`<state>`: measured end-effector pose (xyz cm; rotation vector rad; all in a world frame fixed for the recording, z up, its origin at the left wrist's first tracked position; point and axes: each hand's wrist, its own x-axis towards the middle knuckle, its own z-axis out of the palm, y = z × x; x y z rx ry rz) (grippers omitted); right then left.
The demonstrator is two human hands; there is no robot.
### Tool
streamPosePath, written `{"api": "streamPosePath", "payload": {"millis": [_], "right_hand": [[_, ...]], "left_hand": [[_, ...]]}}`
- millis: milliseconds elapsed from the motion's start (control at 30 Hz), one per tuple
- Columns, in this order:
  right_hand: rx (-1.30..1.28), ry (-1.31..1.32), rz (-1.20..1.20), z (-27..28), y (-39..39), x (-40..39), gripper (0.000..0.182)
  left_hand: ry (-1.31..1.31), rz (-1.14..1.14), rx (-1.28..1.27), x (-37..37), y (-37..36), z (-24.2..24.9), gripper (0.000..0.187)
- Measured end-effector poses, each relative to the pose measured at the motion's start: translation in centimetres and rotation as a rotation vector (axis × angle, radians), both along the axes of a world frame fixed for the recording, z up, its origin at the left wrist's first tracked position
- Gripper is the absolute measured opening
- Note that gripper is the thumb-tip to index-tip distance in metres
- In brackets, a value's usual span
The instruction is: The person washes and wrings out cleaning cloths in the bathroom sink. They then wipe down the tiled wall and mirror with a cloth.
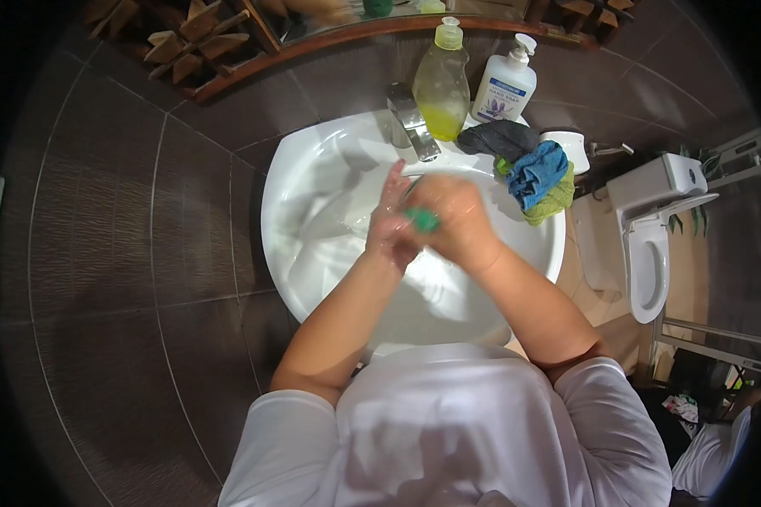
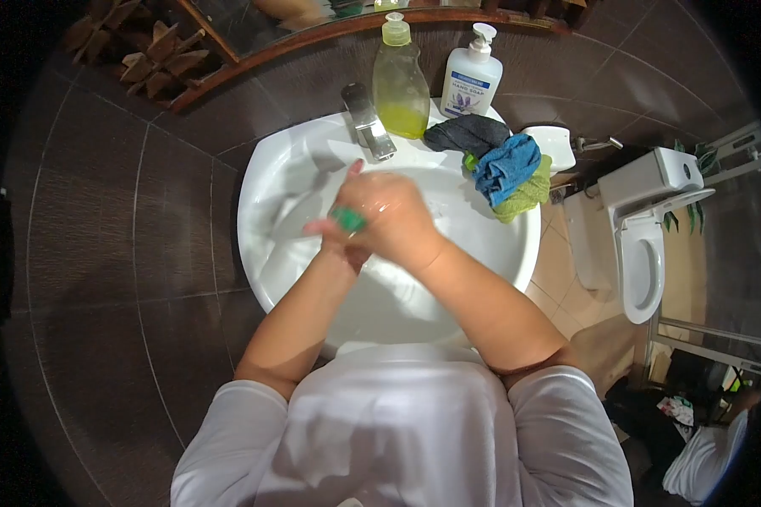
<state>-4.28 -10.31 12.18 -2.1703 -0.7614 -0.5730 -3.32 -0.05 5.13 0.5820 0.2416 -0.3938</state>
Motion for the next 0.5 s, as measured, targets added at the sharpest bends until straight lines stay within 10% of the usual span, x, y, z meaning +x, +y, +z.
{"api": "streamPosePath", "payload": {"millis": [133,500], "right_hand": [[-0.082,-0.046,0.276,-1.3,1.5,-1.1,0.025],[-0.318,-0.239,0.523,-4.5,3.6,-4.4,0.005]], "left_hand": [[-0.090,-0.341,-0.061,1.8,0.8,-6.7,0.039],[-0.130,-0.951,0.531,3.8,0.5,0.8,0.016]]}}
